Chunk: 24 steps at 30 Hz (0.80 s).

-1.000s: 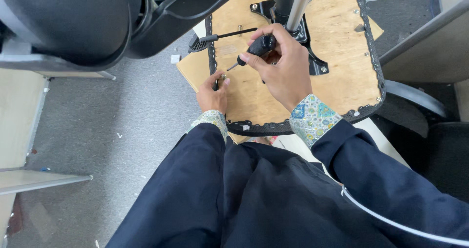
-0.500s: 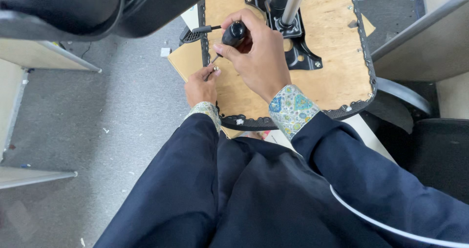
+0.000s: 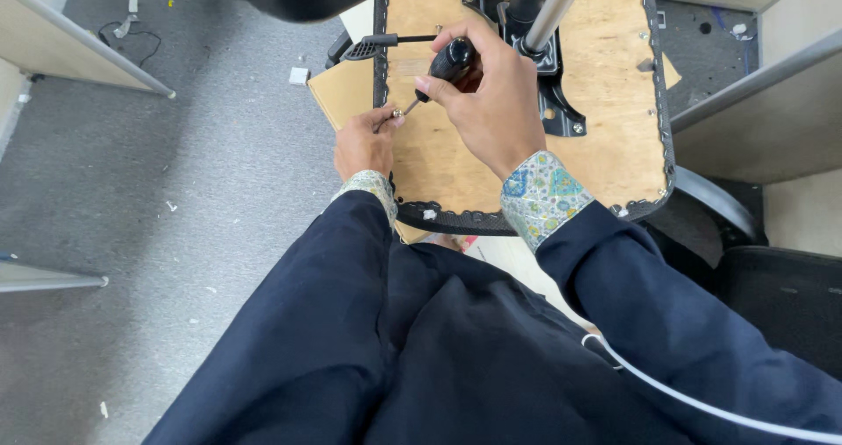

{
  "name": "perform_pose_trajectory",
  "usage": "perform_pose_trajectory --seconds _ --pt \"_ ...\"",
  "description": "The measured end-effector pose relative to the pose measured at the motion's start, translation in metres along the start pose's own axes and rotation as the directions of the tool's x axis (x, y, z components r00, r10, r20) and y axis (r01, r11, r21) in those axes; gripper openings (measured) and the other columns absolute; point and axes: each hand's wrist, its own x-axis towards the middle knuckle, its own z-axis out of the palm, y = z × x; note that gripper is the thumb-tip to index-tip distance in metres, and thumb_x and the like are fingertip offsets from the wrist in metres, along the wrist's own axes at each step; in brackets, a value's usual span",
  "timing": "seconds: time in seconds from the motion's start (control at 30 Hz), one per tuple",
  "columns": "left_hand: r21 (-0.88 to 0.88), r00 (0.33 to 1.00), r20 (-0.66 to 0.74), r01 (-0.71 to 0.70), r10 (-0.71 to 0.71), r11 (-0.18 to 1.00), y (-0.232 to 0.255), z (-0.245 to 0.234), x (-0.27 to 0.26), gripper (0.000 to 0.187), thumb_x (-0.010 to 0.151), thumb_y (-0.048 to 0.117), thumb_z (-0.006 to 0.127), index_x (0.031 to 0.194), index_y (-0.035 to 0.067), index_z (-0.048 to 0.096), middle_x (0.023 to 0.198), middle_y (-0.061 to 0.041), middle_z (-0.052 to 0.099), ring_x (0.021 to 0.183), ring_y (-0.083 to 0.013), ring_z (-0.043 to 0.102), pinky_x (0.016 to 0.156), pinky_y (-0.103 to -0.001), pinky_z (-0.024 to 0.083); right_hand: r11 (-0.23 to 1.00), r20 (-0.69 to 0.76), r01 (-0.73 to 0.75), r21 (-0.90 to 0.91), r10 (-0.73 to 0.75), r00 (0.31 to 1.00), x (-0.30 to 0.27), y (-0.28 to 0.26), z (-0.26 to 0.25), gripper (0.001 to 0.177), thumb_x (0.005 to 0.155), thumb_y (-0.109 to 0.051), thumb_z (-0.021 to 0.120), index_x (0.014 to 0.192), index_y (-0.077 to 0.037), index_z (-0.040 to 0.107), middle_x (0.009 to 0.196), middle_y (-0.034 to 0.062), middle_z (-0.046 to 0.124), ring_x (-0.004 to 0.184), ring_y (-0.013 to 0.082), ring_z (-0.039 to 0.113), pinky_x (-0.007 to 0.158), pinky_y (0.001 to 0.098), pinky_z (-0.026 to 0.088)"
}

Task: The person uses a screwdriver to tighten screws on a black metal bracket attached to the underside of a wooden chair seat. The person holds the seat steady with one hand while turning the screwdriver with the other to secure the bracket.

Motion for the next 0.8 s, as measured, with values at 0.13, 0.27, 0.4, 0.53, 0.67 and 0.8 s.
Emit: perform_pose_trajectory --seconds 0.13,0.27,0.4,0.53,0.67,0.8 --pt "-0.018 1.000 -0.001 0.000 0.000 1.000 0.000 0.000 0.001 0.028 0.083 0.036 0.078 0.110 0.028 0.080 0.104 -0.003 0.078 0.097 -0.0259 0.074 0.085 -0.038 0.055 1.000 0.021 -0.002 0.002 0.002 1.000 0.005 0.001 -0.004 0.030 0.088 -0.013 0.086 0.108 -0.007 0.065 0.082 -0.0003 0.071 0.072 0.0051 0.069 0.065 0.0225 0.056" --pt "0.005 1.000 0.006 -0.006 0.006 1.000 -0.001 0.002 0.002 0.027 0.083 0.036 0.078 0.109 0.028 0.079 0.105 -0.002 0.078 0.097 -0.0259 0.074 0.084 -0.039 0.055 0.999 0.019 -0.023 -0.026 0.023 1.000 0.005 0.003 -0.008 0.030 0.088 -0.014 0.087 0.108 -0.006 0.065 0.082 0.0007 0.071 0.070 0.0064 0.068 0.064 0.0239 0.055" --pt "0.029 1.000 -0.002 -0.015 0.015 0.999 0.000 0.001 0.002 0.027 0.084 0.035 0.078 0.110 0.028 0.079 0.105 -0.003 0.077 0.097 -0.0271 0.073 0.084 -0.039 0.055 0.995 -0.014 0.073 0.074 -0.072 0.997 0.008 0.005 -0.010 0.029 0.093 -0.013 0.085 0.111 -0.006 0.064 0.094 0.0001 0.074 0.083 0.0055 0.072 0.073 0.0239 0.060" --pt "0.015 0.999 -0.004 -0.045 0.045 0.999 0.002 0.001 0.000 0.026 0.084 0.033 0.077 0.109 0.027 0.080 0.105 -0.003 0.078 0.096 -0.0263 0.074 0.084 -0.038 0.055 0.995 0.023 0.090 0.049 -0.091 0.996 0.012 0.008 -0.010 0.029 0.093 -0.015 0.086 0.109 -0.006 0.064 0.092 0.0012 0.072 0.081 0.0064 0.071 0.071 0.0243 0.059" --pt "0.034 1.000 0.012 -0.020 0.019 0.999 0.003 -0.001 0.000 0.028 0.085 0.033 0.077 0.112 0.028 0.079 0.102 -0.006 0.077 0.095 -0.0276 0.073 0.084 -0.039 0.055 0.998 0.068 0.052 0.034 -0.055 0.996 0.013 0.009 -0.008 0.029 0.092 -0.017 0.086 0.107 -0.007 0.064 0.087 -0.0008 0.073 0.076 0.0055 0.072 0.068 0.0234 0.057" --pt "0.068 1.000 0.019 -0.020 0.018 0.998 0.004 0.000 0.001 0.028 0.086 0.034 0.077 0.113 0.028 0.078 0.100 -0.007 0.077 0.094 -0.0286 0.073 0.083 -0.040 0.054 0.996 0.060 0.089 0.029 -0.090 0.994 0.013 0.011 -0.006 0.030 0.090 -0.016 0.087 0.107 -0.006 0.064 0.088 0.0000 0.071 0.074 0.0062 0.069 0.066 0.0236 0.055"
